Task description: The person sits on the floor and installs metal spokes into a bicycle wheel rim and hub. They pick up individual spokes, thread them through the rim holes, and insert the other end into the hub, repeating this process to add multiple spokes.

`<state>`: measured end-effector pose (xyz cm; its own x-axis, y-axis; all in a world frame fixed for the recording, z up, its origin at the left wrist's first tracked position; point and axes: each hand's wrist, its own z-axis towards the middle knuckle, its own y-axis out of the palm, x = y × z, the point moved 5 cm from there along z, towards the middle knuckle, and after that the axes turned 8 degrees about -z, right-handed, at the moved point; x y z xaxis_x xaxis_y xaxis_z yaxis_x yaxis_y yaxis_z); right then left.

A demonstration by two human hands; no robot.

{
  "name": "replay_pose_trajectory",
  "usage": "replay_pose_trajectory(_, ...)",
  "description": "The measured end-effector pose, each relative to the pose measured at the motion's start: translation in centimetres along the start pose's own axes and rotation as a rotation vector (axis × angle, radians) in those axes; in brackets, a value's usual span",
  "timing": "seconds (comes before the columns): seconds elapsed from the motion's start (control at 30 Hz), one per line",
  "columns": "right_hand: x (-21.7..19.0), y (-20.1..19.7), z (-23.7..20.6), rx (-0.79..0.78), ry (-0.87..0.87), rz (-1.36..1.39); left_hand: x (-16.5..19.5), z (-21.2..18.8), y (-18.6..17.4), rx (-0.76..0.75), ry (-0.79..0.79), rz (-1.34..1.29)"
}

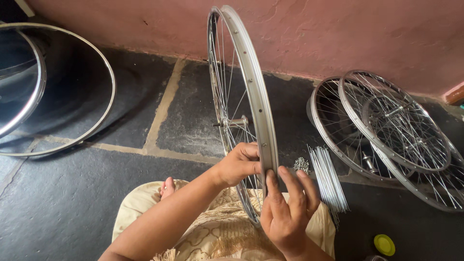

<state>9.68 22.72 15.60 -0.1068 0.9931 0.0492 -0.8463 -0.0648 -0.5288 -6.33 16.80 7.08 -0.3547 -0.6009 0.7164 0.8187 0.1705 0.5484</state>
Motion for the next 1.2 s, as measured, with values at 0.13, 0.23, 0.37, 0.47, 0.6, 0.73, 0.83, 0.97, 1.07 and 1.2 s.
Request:
replay_pose_trajectory(0.13,0.6,0.3,-0.4,0.004,0.075,0.104,0.2,0.5,0.8,-0.025,0.014,0.111)
replay_pose_trajectory(0.23,0.9,0.4,-0.6,0.015,0.096,0.142,0.5,0.9,1.4,-0.039,-0.007,0.116)
replay_pose_trajectory(0.37,1.1,0.4,-0.8,0.023,0.107,0.164,0.5,1.1,1.6,-0.027,-0.049,-0.039)
replay_pose_trajectory(0.47,1.5,0.8,-1.4,0.012,0.118,0.194,0.2,1.4,1.3,-0.036,-0.008,0.055)
replay_pose_trajectory(0.6,2.6,2.2,-3.5,0.047,0.159,0.429,-0.6,1.7,1.0,-0.088,0.024,0.074)
replay_pose_trajectory(0.73,3.0,4.3,-6.6,0.065,0.178,0.873,-1.2,1.6,0.4,-0.052,-0.052,-0.058)
replay_pose_trajectory(0.83,3.0,5.5,-8.8,-0.078,0.284,0.842,-0.9,1.7,0.3,-0.032,-0.006,0.073)
replay_pose_trajectory(0.97,3.6,6.2,-9.8,-0.119,0.338,0.952,-0.8,2.0,0.8,-0.101,0.021,0.143)
replay_pose_trajectory(1.07,3.6,6.2,-9.7,-0.121,0.323,0.961,-0.9,2.0,0.7,-0.091,0.004,0.099)
replay_pose_trajectory(1.2,3.6,6.2,-9.5,-0.134,0.323,0.962,-0.8,2.0,0.5,-0.050,0.035,0.061)
